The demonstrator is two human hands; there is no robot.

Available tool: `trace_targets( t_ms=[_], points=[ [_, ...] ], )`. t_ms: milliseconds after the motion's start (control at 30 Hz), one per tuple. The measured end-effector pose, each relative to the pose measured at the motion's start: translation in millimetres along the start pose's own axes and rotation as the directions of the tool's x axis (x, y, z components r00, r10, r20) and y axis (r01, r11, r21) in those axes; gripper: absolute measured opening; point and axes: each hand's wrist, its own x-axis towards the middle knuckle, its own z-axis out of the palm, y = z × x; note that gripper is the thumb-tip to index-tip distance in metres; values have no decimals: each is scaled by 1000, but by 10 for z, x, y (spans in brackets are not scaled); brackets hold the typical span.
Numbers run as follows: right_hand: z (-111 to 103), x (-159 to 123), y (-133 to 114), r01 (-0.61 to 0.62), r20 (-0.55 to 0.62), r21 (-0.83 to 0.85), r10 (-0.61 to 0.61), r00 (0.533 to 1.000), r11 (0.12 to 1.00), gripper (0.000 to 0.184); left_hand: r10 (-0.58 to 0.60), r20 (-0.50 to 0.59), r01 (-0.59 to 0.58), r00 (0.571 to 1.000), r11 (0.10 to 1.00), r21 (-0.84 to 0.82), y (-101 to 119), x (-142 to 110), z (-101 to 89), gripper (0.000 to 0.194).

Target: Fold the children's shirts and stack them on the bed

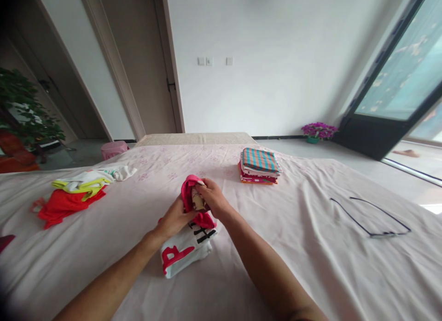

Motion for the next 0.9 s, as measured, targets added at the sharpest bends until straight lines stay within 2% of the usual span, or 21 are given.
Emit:
trace_targets(
  t_ms=[100,167,200,233,300,367,433,500,533,600,667,700,767,833,900],
  points=[
    [-117,-28,-126,-88,173,-87,102,980,992,35,25,-148,-12,989,996,86,-51,61,-131,27],
    [-292,-24,-246,-63,267,-233,126,955,971,33,-2,-162,3,987,1000,6,4,55,-307,16],
    [-390,-15,-304,-7,261,-337,101,960,941,31,-27,-160,16,987,997,-73,64,37,-404,15],
    [-484,-3,-356,63,225,-459,47,973,886,29,-62,-150,37,987,985,-166,139,12,-501,16],
    [-636,25,-424,171,142,-693,-100,985,700,26,-139,-96,99,986,936,-338,300,-44,-681,28],
    [-717,53,-437,198,76,-843,-252,965,500,26,-176,-45,139,983,889,-437,405,-80,-839,44],
    [-726,79,-400,175,24,-917,-388,921,359,27,-182,-39,147,983,889,-433,383,-68,-986,51],
    [-684,102,-332,143,-7,-953,-493,870,267,31,-191,-94,156,977,942,-297,229,-9,-1134,51],
    [-652,113,-293,141,-3,-961,-516,856,240,34,-198,-142,172,970,969,-178,119,31,-1207,50],
    [-575,129,-211,179,46,-958,-499,866,223,36,-174,-318,214,932,972,98,-107,113,-1331,48],
    [-483,133,-120,256,146,-942,-424,894,216,32,-63,-429,232,901,906,354,-275,178,-1388,42],
    [-432,129,-67,290,195,-935,-382,903,206,29,-7,-418,213,908,869,447,-325,201,-1381,38],
    [-326,114,59,323,262,-931,-310,914,168,29,43,-287,128,957,825,551,-364,224,-1297,32],
    [-230,98,198,310,271,-942,-261,927,125,45,33,-117,44,993,800,598,-357,219,-1154,32],
    [-170,98,314,269,244,-957,-203,948,104,46,7,-8,0,1000,729,684,-343,191,-1014,29]
  ],
)
